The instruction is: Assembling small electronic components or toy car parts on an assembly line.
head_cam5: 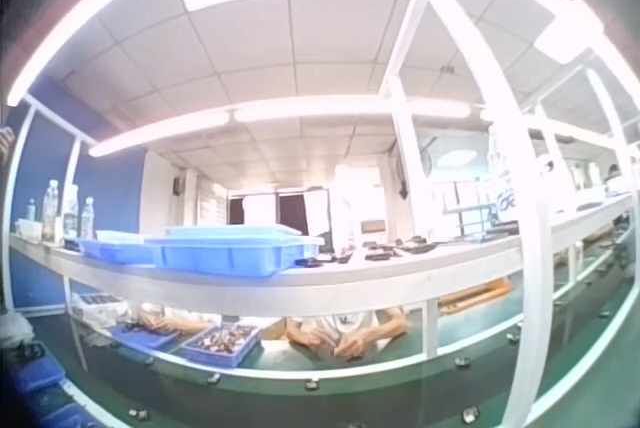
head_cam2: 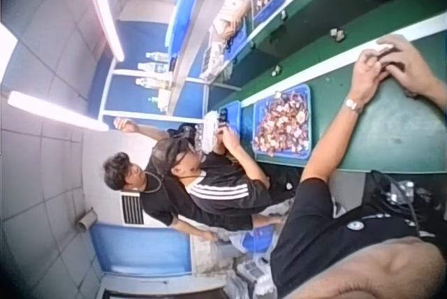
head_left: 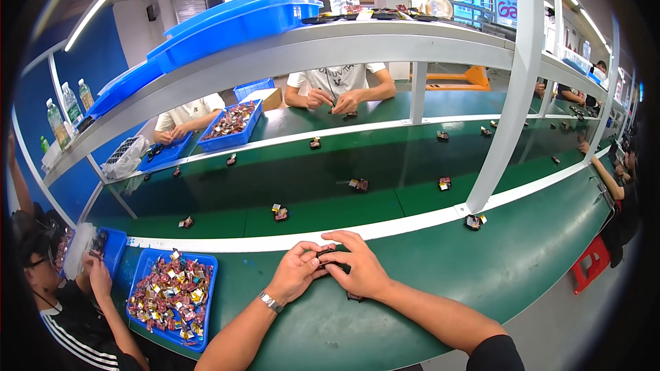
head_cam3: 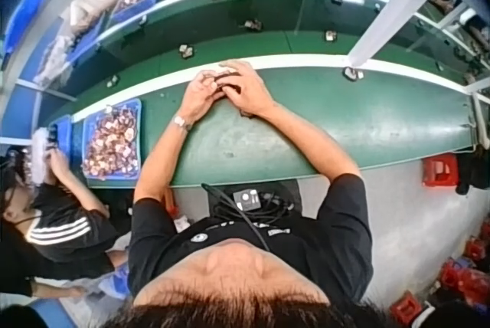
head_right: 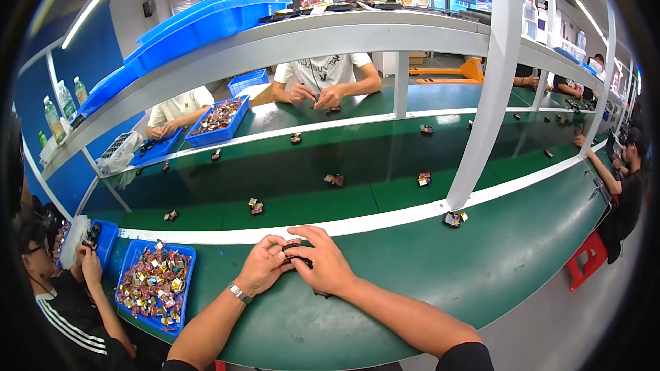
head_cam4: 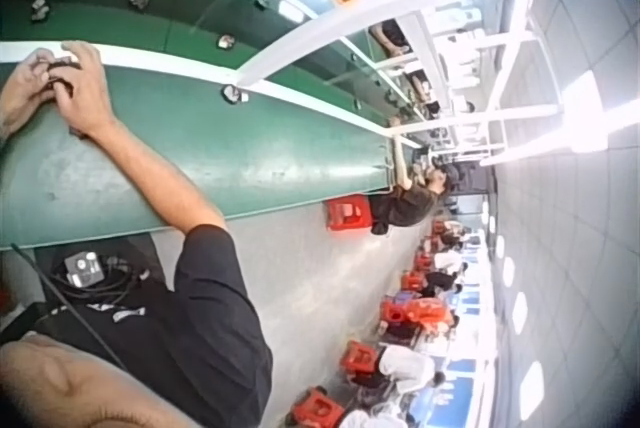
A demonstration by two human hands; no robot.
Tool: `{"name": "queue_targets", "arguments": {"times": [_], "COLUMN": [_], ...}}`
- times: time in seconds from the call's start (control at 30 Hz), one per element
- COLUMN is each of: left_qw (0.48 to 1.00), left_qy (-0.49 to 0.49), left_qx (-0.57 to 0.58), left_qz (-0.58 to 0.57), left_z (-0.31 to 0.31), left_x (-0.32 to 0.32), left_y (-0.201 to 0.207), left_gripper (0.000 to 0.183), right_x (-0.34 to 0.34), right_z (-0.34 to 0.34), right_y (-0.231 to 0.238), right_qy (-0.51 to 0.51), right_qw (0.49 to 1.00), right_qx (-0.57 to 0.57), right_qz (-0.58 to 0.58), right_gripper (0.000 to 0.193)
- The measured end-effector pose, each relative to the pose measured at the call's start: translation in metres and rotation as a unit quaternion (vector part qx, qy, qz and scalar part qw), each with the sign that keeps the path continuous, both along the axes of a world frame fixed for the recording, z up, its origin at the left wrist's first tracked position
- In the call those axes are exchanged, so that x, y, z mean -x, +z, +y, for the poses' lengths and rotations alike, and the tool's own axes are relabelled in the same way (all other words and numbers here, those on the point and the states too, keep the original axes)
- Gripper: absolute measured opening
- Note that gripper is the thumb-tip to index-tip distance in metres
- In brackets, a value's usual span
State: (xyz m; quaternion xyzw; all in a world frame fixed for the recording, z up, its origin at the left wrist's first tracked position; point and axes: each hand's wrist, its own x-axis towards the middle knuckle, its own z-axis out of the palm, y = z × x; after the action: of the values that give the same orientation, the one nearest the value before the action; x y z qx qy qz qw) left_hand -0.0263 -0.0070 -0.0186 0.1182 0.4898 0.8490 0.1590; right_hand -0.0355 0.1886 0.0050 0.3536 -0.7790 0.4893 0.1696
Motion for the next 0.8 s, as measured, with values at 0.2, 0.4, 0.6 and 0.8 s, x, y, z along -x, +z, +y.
{"name": "queue_targets", "arguments": {"times": [0.2,0.4,0.6,0.8], "left_qw": [1.0,1.0,0.999,0.998], "left_qy": [-0.004,0.02,0.029,0.038], "left_qx": [-0.019,0.021,0.018,0.03], "left_qz": [0.009,0.007,-0.009,-0.038], "left_z": [0.002,0.007,0.007,0.008], "left_x": [0.0,-0.002,-0.004,-0.004], "left_y": [-0.001,0.003,0.006,0.006], "left_gripper": [0.022,0.023,0.022,0.023], "right_x": [0.004,-0.001,-0.002,0.002], "right_z": [-0.001,-0.001,-0.001,-0.001], "right_y": [-0.005,0.001,0.006,0.005], "right_qy": [-0.001,0.01,-0.05,-0.044], "right_qw": [1.0,0.999,0.996,0.982], "right_qx": [0.006,-0.004,-0.022,-0.069], "right_qz": [-0.003,-0.044,0.074,0.169], "right_gripper": [0.022,0.022,0.023,0.024]}}
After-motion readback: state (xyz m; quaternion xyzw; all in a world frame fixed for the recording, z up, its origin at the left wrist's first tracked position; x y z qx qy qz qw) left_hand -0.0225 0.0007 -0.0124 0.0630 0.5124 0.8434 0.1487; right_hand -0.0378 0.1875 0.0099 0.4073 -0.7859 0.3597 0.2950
